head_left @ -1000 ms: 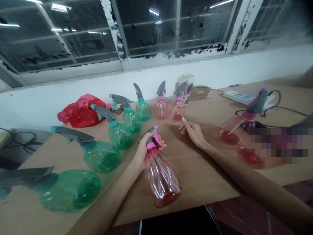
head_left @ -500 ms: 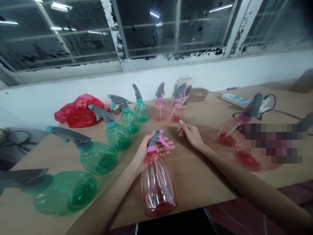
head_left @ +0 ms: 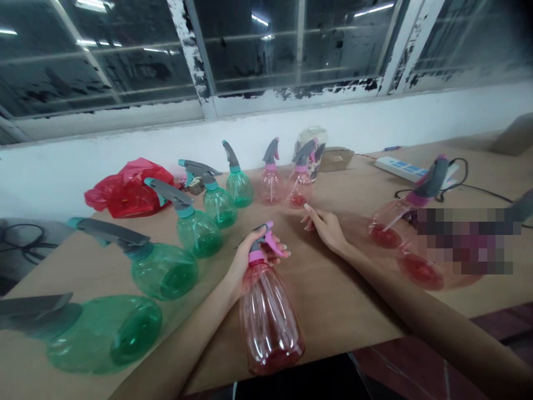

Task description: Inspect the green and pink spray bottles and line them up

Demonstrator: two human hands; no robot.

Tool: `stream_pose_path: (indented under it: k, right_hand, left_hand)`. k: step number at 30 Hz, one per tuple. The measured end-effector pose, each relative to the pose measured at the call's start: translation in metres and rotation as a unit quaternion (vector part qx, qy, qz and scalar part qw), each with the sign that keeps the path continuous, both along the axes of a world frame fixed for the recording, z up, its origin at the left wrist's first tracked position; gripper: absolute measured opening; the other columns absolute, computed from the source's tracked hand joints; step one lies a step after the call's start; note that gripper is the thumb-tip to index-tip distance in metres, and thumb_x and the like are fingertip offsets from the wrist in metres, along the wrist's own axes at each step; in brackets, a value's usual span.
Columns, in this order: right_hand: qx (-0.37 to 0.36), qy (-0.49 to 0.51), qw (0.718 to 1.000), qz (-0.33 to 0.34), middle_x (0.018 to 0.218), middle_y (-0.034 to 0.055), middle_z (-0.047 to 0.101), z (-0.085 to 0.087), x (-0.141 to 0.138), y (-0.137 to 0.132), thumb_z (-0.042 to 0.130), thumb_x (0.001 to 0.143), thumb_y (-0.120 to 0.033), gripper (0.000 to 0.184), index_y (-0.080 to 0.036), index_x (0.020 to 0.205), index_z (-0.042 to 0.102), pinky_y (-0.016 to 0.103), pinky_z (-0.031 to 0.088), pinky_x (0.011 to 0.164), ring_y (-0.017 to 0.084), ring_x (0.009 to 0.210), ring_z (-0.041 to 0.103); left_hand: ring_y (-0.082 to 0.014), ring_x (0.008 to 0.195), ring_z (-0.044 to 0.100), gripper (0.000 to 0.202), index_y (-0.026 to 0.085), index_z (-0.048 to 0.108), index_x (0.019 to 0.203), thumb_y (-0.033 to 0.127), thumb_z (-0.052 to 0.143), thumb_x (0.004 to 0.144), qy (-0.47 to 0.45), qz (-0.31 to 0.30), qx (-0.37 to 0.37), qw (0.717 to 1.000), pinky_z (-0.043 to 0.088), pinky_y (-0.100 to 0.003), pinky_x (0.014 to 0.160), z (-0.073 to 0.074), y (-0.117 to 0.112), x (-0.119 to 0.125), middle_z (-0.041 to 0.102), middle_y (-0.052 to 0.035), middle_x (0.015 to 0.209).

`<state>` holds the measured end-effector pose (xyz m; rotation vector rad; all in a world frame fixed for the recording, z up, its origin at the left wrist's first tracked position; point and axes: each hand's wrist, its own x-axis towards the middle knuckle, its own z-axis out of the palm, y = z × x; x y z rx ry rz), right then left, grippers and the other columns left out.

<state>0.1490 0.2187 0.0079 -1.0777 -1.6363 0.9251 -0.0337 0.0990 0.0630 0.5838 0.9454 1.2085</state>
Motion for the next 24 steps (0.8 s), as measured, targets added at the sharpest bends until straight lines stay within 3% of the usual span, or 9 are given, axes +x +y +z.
stream_pose_path:
  k: [3, 6, 13, 24]
  right_hand:
    - [0.004, 0.001, 1.0, -0.002, 0.052, 0.0017, 0.058, 0.0, 0.0, 0.0, 0.042, 0.083, -0.068, 0.057, -0.018, 0.063, 0.063, 0.028, 0.046, 0.059, 0.016, 0.052, 0.058]
    - [0.002, 0.002, 1.0, -0.001, 0.052, 0.0018, 0.058, 0.0, 0.001, 0.0, 0.042, 0.083, -0.068, 0.057, -0.018, 0.063, 0.062, 0.028, 0.045, 0.059, 0.016, 0.052, 0.058]
    - [0.002, -0.016, 1.0, -0.001, 0.052, 0.002, 0.059, -0.002, 0.001, 0.0, 0.041, 0.084, -0.067, 0.057, -0.018, 0.064, 0.063, 0.027, 0.045, 0.059, 0.016, 0.053, 0.06]
    - [0.011, -0.024, 1.0, 0.006, 0.053, 0.0013, 0.06, -0.001, 0.001, -0.002, 0.043, 0.086, -0.062, 0.054, -0.017, 0.065, 0.063, 0.026, 0.044, 0.059, 0.015, 0.053, 0.06]
  left_hand:
    - [-0.0121, 0.05, 0.06, 0.03, 0.016, 0.061, 0.063, 0.04, 0.06, 0.081, 0.024, -0.03, 0.049, 0.998, 0.044, -0.021, 0.049, 0.01, -0.008, 0.004, 0.061, -0.0018, 0.058]
    - [-0.0154, 0.057, 0.064, 0.035, 0.015, 0.064, 0.067, 0.046, 0.057, 0.082, 0.027, -0.055, 0.083, 0.995, 0.046, -0.023, 0.053, 0.016, -0.012, 0.006, 0.065, -0.0051, 0.061]
    - [-0.0257, 0.084, 0.071, 0.048, 0.01, 0.07, 0.087, 0.052, 0.046, 0.087, -0.023, -0.045, 0.004, 0.999, 0.054, -0.029, 0.07, 0.005, -0.002, 0.0, 0.073, -0.0144, 0.086]
    - [-0.0239, 0.078, 0.07, 0.049, 0.008, 0.068, 0.088, 0.048, 0.041, 0.09, -0.029, -0.026, -0.014, 0.999, 0.054, -0.031, 0.07, 0.003, 0.0, 0.001, 0.072, -0.0147, 0.082]
